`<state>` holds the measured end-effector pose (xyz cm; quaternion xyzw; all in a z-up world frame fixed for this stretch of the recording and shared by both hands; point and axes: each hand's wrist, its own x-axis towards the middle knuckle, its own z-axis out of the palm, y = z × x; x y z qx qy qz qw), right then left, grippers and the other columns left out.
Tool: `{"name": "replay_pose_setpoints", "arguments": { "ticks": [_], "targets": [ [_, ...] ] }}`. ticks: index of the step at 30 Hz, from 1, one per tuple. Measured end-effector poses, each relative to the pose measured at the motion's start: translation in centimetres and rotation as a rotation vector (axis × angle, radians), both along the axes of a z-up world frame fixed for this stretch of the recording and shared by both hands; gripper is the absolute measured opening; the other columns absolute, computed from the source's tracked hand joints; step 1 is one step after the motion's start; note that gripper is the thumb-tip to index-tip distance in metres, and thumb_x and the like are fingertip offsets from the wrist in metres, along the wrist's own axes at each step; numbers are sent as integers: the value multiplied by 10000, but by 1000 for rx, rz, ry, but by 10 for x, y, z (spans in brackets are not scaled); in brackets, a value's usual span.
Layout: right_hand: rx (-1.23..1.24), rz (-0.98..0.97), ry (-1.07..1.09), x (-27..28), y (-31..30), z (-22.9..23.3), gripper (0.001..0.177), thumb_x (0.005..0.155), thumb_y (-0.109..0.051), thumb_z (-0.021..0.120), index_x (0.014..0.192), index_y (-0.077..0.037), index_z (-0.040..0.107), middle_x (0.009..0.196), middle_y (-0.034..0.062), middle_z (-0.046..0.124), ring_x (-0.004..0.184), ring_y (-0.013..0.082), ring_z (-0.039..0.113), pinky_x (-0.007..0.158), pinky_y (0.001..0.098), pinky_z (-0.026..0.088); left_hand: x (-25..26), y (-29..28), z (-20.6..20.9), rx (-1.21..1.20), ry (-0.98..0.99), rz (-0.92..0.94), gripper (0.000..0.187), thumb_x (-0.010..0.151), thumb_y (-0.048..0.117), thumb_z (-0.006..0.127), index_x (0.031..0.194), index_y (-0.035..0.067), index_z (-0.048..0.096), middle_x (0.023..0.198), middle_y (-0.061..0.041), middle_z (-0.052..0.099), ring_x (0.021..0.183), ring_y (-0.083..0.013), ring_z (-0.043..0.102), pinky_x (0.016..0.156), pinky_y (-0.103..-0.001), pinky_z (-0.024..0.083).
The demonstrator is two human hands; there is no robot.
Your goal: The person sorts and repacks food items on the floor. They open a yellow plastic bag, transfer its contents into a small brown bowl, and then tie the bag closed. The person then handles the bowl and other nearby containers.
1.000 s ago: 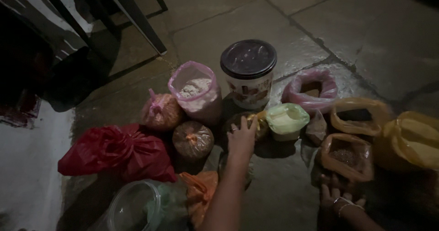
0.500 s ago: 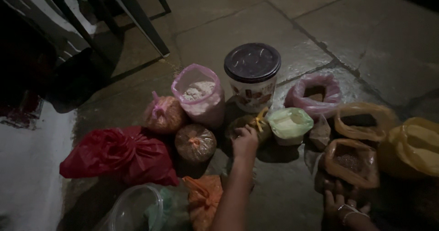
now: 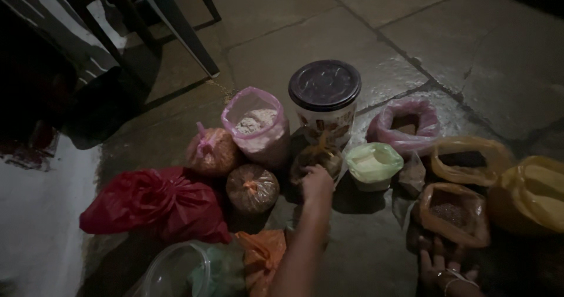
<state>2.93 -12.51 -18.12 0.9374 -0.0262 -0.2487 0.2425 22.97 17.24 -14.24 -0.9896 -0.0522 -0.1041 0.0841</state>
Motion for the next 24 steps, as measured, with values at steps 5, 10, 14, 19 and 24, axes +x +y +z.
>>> {"name": "replay_pose_setpoints", "arguments": {
  "ticks": [5, 10, 14, 19, 24],
  "targets": [
    [16, 85, 142, 2, 5, 19, 551, 1072, -453, 195, 1618, -385, 177, 1730, 97, 103, 1489, 661, 61, 1003, 848, 130, -92, 14, 144, -351, 228, -105, 685, 835, 206, 747, 1428, 12, 465, 1355, -225, 551, 1031, -359, 672, 824, -457, 556],
    [-262, 466, 372, 12, -18, 27, 557, 1130, -434, 235, 1644, -220, 253, 1693, 245, 216, 1414, 707, 211, 948, 900, 169, -148, 4, 207, -550, 171, -299, 646, 863, 203, 768, 1414, 10, 493, 1361, -182, 559, 1175, -392, 590, 956, -479, 498],
    [-446, 678, 422, 10, -18, 29, 577, 1100, -439, 197, 1628, -224, 288, 1687, 175, 264, 1475, 654, 217, 1035, 865, 155, -184, -25, 196, -603, 219, -471, 629, 868, 182, 758, 1412, 6, 497, 1427, -201, 523, 1265, -397, 534, 997, -503, 460],
    [-985, 1135, 578, 21, -14, 61, 638, 1058, -474, 167, 1617, -208, 323, 1665, 129, 320, 1508, 613, 241, 1087, 826, 132, -188, -85, 181, -854, 333, -552, 619, 854, 155, 740, 1414, 27, 509, 1440, -194, 519, 1278, -412, 529, 1026, -501, 462],
    [277, -76, 482, 14, -2, 90, 806, 1035, -562, 381, 1690, -274, 10, 1748, 100, -120, 1510, 603, -61, 1096, 777, 32, -162, -146, 168, -929, 229, -550, 547, 852, 156, 738, 1378, 104, 596, 1460, -208, 504, 1226, -439, 555, 986, -516, 481]
  ]
}}
